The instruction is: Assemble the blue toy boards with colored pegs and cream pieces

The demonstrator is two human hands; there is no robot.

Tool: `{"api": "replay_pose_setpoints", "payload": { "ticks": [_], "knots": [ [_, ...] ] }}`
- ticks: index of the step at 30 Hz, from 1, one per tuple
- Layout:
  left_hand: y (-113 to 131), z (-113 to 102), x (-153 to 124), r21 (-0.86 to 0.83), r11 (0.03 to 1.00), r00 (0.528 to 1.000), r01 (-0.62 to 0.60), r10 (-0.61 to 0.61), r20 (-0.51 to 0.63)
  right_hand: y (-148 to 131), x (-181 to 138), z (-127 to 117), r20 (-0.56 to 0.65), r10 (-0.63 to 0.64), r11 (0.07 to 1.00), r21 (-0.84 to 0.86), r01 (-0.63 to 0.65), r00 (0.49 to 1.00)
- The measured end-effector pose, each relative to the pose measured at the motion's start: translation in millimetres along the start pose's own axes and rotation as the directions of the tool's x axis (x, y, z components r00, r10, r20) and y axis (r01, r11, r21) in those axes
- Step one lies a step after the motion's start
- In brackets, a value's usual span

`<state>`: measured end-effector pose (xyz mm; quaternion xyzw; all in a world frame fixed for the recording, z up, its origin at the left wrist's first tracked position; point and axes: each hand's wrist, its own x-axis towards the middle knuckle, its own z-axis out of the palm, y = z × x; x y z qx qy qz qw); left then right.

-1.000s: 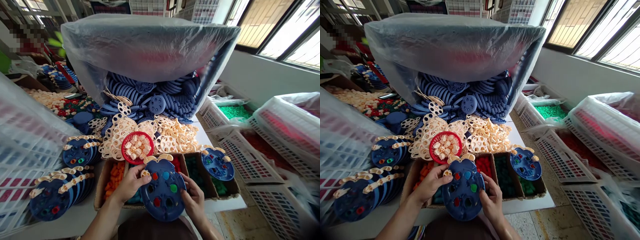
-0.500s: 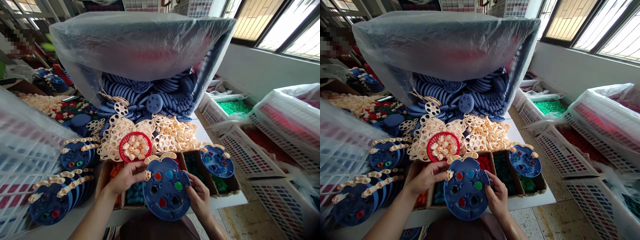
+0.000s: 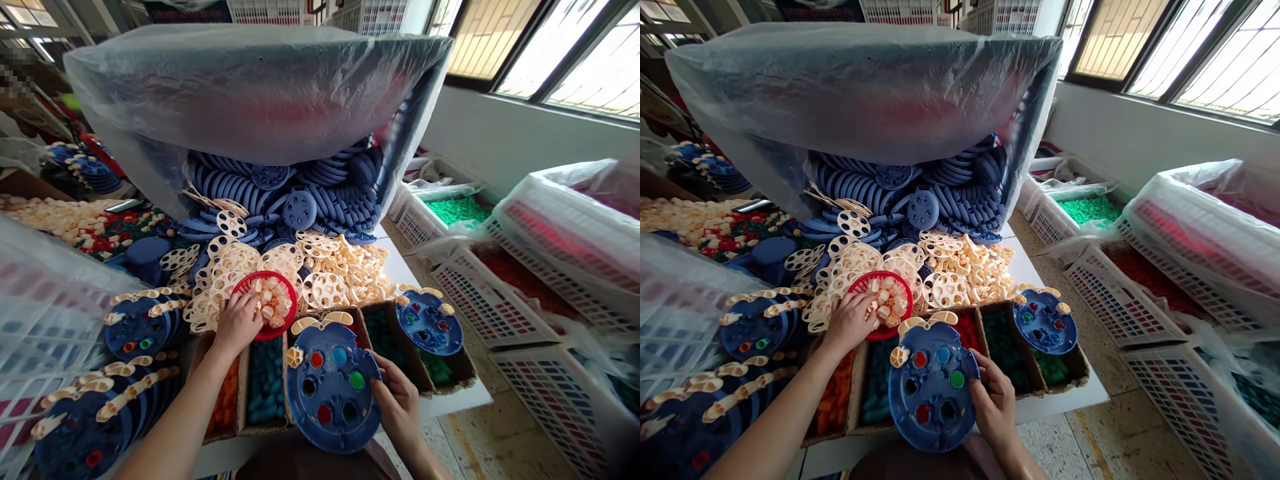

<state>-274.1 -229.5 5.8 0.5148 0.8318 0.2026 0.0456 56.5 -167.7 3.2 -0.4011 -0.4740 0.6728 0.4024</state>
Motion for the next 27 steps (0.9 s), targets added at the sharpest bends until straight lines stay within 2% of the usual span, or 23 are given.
{"api": "replay_pose_setpoints", "payload": {
  "ticks": [4,8,10,14,15,17,21,24,27],
  "knots": [
    [6.1,-11.9,-6.6,-0.085,0.996,0.998,0.001,-0.006,-0.064,4.6,-0.2,3.7,0.018,0.048,0.999,-0.008,-0.048,0.999],
    [20.6,-29.2,-17.1,-0.359,0.933,0.991,-0.004,-0.044,-0.125,8.1,0.7,10.0,-0.025,0.047,0.999,0.013,-0.047,0.999],
    [31.3,-39.8,-22.2,-0.484,0.875,0.991,-0.001,-0.066,-0.120,8.5,2.0,11.6,-0.001,0.031,1.000,0.004,-0.031,1.000],
    [66.9,-63.4,-34.0,-0.557,0.831,0.998,0.013,-0.046,-0.045,4.0,2.3,16.0,0.054,-0.028,0.999,-0.033,0.029,0.998],
    [79.3,-68.4,-37.4,-0.548,0.836,1.000,0.000,-0.012,-0.017,2.3,1.8,18.1,0.110,-0.047,0.998,-0.047,0.052,0.993],
    [106.4,-75.0,-44.1,-0.500,0.862,0.995,-0.078,0.100,0.017,-1.1,0.6,23.3,0.135,-0.102,0.993,-0.042,0.109,0.986],
    [153.4,-67.3,-53.9,-0.322,0.884,0.937,-0.340,0.348,-0.034,-6.8,-1.7,33.4,0.138,-0.202,0.977,-0.046,0.210,0.970],
    [168.9,-49.3,-56.1,-0.109,0.889,0.895,-0.445,0.440,-0.073,-9.7,-3.2,36.6,0.120,-0.264,0.963,-0.019,0.268,0.957],
    [170.5,-38.2,-56.0,0.005,0.885,0.882,-0.466,0.465,-0.075,-10.1,-4.5,35.9,0.122,-0.251,0.968,0.028,0.250,0.960]
  ]
}}
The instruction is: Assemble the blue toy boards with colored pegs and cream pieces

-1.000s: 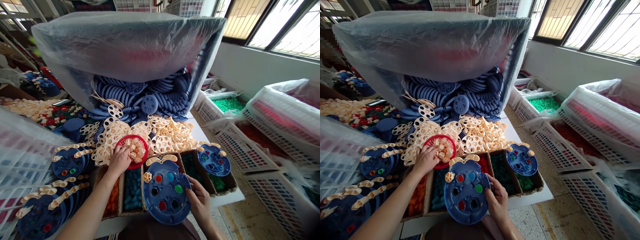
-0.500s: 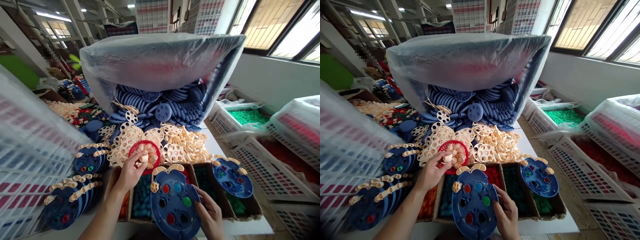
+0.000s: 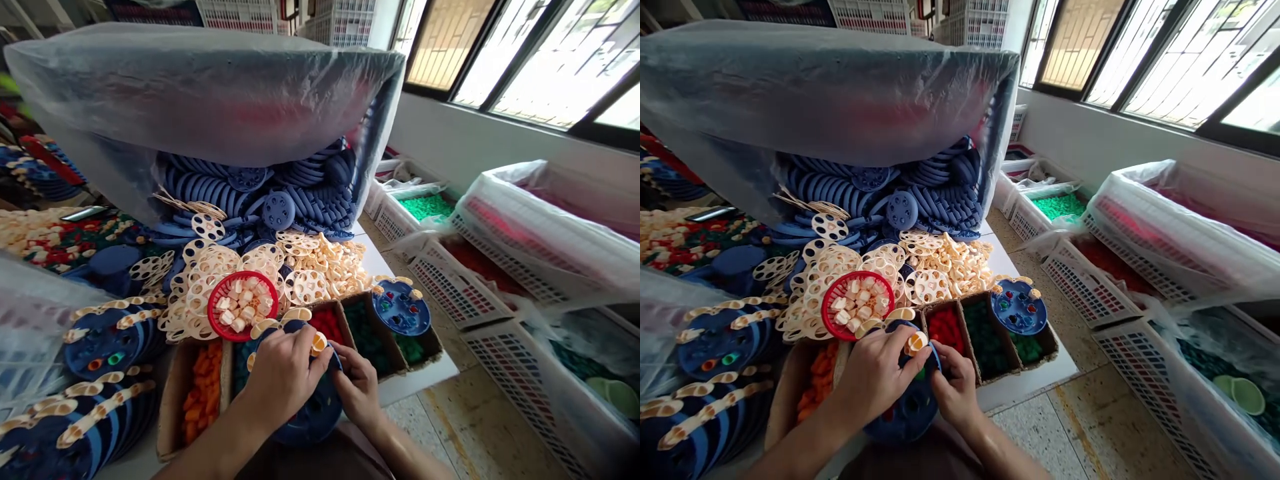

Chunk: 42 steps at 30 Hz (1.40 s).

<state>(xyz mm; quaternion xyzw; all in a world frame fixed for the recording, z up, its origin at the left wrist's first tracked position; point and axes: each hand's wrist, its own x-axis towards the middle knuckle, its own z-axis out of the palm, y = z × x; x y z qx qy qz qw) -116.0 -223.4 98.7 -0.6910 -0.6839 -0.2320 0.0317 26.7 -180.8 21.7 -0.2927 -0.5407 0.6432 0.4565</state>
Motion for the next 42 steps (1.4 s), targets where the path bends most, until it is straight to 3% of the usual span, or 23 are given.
{"api": "replay_pose_setpoints", "payload": {
  "ticks": [4,8,10,12,16,20,22,24,26,28,30,32,34,38,42],
  "knots": [
    [-6.3,-11.2,7.3,0.017,0.991,0.985,-0.135,0.132,0.108,1.1,-2.1,-2.4,0.000,0.032,0.999,0.016,-0.032,0.999],
    [-18.3,-37.3,31.7,-0.069,0.968,0.932,-0.243,0.252,0.259,1.6,-1.9,-4.2,0.050,0.023,1.000,-0.002,-0.023,0.998],
    [-24.5,-46.3,46.2,-0.149,0.948,0.881,-0.282,0.317,0.351,2.0,-0.8,-4.8,0.086,-0.001,1.000,-0.022,0.003,0.996],
    [-29.0,-50.3,58.8,-0.220,0.930,0.798,-0.293,0.365,0.479,2.6,0.2,-5.1,0.112,-0.033,0.998,-0.045,0.038,0.993],
    [-32.0,-51.0,78.0,-0.276,0.942,0.640,-0.189,0.331,0.693,1.9,0.9,-3.6,0.137,-0.083,0.992,-0.085,0.095,0.987],
    [-33.3,-52.7,93.9,-0.331,0.943,0.495,0.039,0.270,0.826,-2.3,1.8,0.9,0.148,-0.107,0.985,-0.121,0.125,0.983],
    [-38.0,-52.6,97.0,-0.350,0.926,0.454,0.142,0.253,0.854,-4.5,2.2,1.5,0.143,-0.105,0.984,-0.131,0.124,0.984],
    [-48.2,-49.9,91.9,-0.398,0.878,0.502,0.266,0.226,0.834,-6.3,1.7,-1.4,0.121,-0.100,0.985,-0.128,0.115,0.988],
    [-63.0,-42.8,76.6,-0.484,0.764,0.592,0.427,0.168,0.788,-7.3,-0.5,-8.6,0.083,-0.094,0.987,-0.119,0.103,0.992],
    [-77.4,-30.7,53.4,-0.574,0.571,0.636,0.587,0.113,0.763,-7.4,-4.9,-18.9,0.017,-0.059,0.994,-0.091,0.060,0.998],
    [-84.7,-14.5,29.3,-0.625,0.340,0.631,0.703,0.107,0.768,-6.7,-10.9,-29.7,-0.073,0.019,1.000,-0.022,-0.020,0.997],
    [-81.2,2.4,12.0,-0.671,0.158,0.661,0.725,0.116,0.741,-6.3,-16.8,-38.9,-0.160,0.098,0.994,0.072,-0.088,0.982],
    [-68.5,17.4,7.0,-0.704,0.077,0.697,0.706,0.098,0.710,-8.1,-19.7,-47.4,-0.240,0.129,0.988,0.116,-0.104,0.962],
    [-36.9,47.1,34.6,-0.735,0.037,0.734,0.677,0.039,0.678,-23.8,-12.9,-79.1,-0.456,0.037,0.999,-0.004,-0.044,0.889],
    [-9.7,97.5,84.4,-0.761,-0.066,0.760,0.646,-0.040,0.649,-51.3,-10.2,-135.2,-0.651,-0.150,0.987,-0.141,0.076,0.745]
  ]
}}
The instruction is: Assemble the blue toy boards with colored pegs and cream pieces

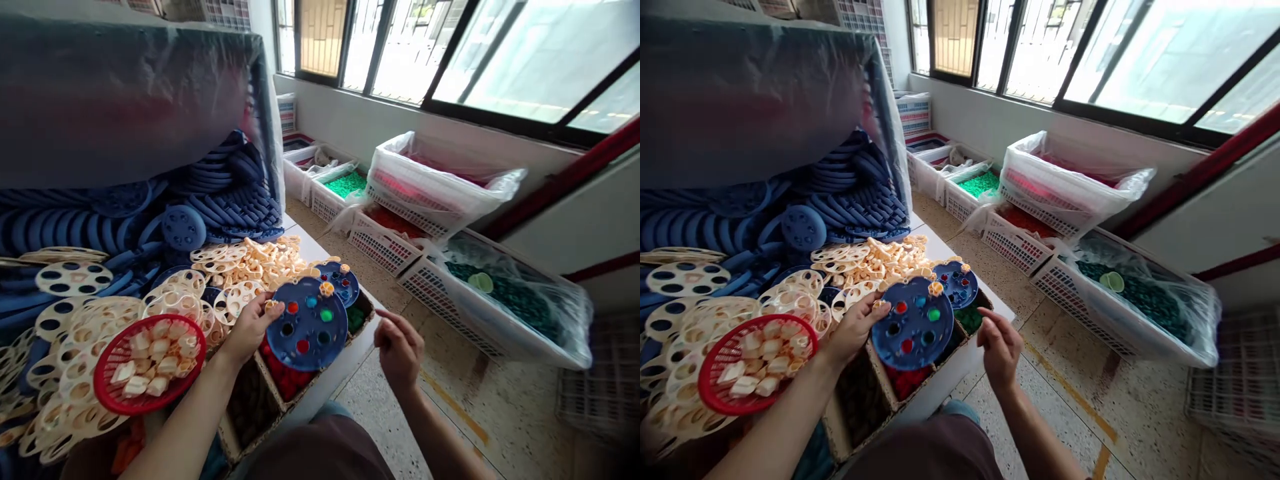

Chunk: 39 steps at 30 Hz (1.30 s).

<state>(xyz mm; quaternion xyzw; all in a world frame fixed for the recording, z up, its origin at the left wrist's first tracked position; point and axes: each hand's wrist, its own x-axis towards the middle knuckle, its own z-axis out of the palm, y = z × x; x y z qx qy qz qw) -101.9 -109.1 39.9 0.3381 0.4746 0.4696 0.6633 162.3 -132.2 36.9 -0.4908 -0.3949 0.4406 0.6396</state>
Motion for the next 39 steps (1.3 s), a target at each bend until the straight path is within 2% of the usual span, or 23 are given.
{"api": "replay_pose_setpoints", "payload": {
  "ticks": [3,6,9,13,20,27,31,35,39],
  "knots": [
    [-17.3,24.0,54.4,-0.024,0.997,0.997,-0.068,0.068,-0.036,-7.9,10.5,-31.5,-0.068,-0.044,0.996,-0.076,0.039,0.997],
    [-36.7,45.0,97.0,-0.016,0.998,0.997,-0.068,0.067,-0.034,-1.3,-3.8,-46.4,-0.042,-0.015,0.987,-0.162,0.008,0.999],
    [-50.6,54.7,124.2,0.006,0.998,0.997,-0.064,0.065,-0.037,14.5,-27.2,-49.1,-0.009,0.038,0.972,-0.231,-0.039,0.999],
    [-58.3,53.2,141.8,0.048,0.998,0.997,-0.050,0.052,-0.057,30.2,-43.4,-54.9,0.029,0.096,0.951,-0.298,-0.083,0.995],
    [-59.8,55.4,149.8,0.138,0.989,0.995,-0.054,0.065,-0.072,42.6,-29.3,-63.4,0.066,0.126,0.931,-0.352,-0.094,0.990],
    [-62.8,53.4,152.9,0.379,0.915,0.967,-0.136,0.206,-0.152,60.4,-36.7,-42.8,0.263,0.119,0.930,-0.368,-0.015,0.957],
    [-62.2,49.1,150.3,0.507,0.851,0.943,-0.135,0.267,-0.197,68.1,-45.6,-38.3,0.337,0.113,0.925,-0.380,0.025,0.934],
    [-56.8,44.4,134.7,0.562,0.819,0.923,-0.118,0.299,-0.242,79.9,-50.9,-38.1,0.359,0.117,0.917,-0.396,0.038,0.926],
    [-40.4,31.7,98.9,0.564,0.816,0.919,-0.125,0.310,-0.244,93.7,-50.1,-26.9,0.395,0.122,0.924,-0.379,0.041,0.910]
  ]
}}
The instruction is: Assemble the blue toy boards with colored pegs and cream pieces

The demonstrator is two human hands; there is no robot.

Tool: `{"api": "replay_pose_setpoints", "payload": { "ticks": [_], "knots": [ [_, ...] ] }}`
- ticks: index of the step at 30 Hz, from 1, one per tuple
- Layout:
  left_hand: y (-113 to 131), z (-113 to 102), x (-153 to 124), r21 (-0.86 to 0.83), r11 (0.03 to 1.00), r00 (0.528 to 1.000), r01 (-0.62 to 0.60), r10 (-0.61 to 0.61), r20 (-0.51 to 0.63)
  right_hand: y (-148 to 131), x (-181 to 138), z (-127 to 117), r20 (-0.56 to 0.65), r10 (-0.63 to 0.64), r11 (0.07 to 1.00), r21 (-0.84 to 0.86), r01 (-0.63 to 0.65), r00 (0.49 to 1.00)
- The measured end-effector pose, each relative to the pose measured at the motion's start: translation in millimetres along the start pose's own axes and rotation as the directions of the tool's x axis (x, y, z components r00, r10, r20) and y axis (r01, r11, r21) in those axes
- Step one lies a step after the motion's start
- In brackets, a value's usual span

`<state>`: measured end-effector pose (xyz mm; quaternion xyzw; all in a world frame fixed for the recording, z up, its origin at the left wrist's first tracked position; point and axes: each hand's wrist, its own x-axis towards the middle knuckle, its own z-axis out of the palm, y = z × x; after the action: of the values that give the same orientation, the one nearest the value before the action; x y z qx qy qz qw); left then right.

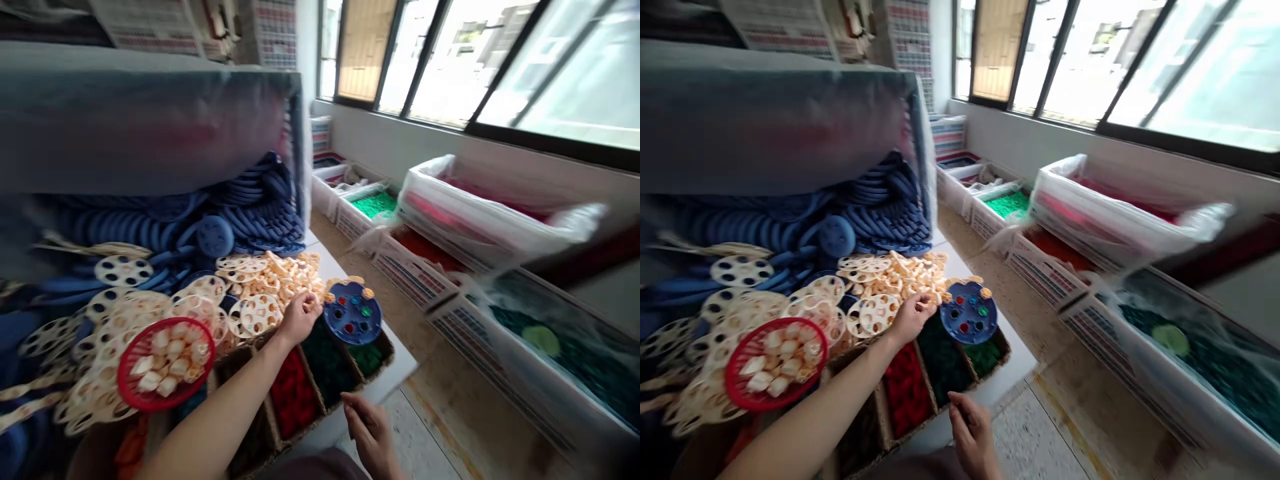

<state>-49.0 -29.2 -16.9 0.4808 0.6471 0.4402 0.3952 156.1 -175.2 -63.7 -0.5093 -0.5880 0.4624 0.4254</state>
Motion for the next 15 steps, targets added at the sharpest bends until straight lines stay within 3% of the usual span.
{"api": "replay_pose_setpoints", "payload": {
  "ticks": [5,10,12,15],
  "knots": [
    [15.7,-73.4,-45.6,-0.020,1.000,0.999,0.005,-0.006,-0.050,-8.9,22.6,36.7,0.101,0.058,0.994,0.090,-0.067,0.993],
    [9.8,-160.4,-120.2,-0.098,0.995,0.987,0.025,-0.040,-0.157,-32.5,35.7,85.1,0.252,0.043,0.987,0.138,-0.080,0.967],
    [0.2,-188.8,-155.8,-0.153,0.988,0.967,0.033,-0.071,-0.246,-41.8,33.7,105.6,0.336,0.021,0.988,0.139,-0.072,0.942],
    [-14.4,-220.2,-208.3,-0.232,0.971,0.901,0.050,-0.144,-0.409,-54.2,20.4,135.2,0.511,-0.007,0.993,0.107,-0.056,0.860]
  ]
}}
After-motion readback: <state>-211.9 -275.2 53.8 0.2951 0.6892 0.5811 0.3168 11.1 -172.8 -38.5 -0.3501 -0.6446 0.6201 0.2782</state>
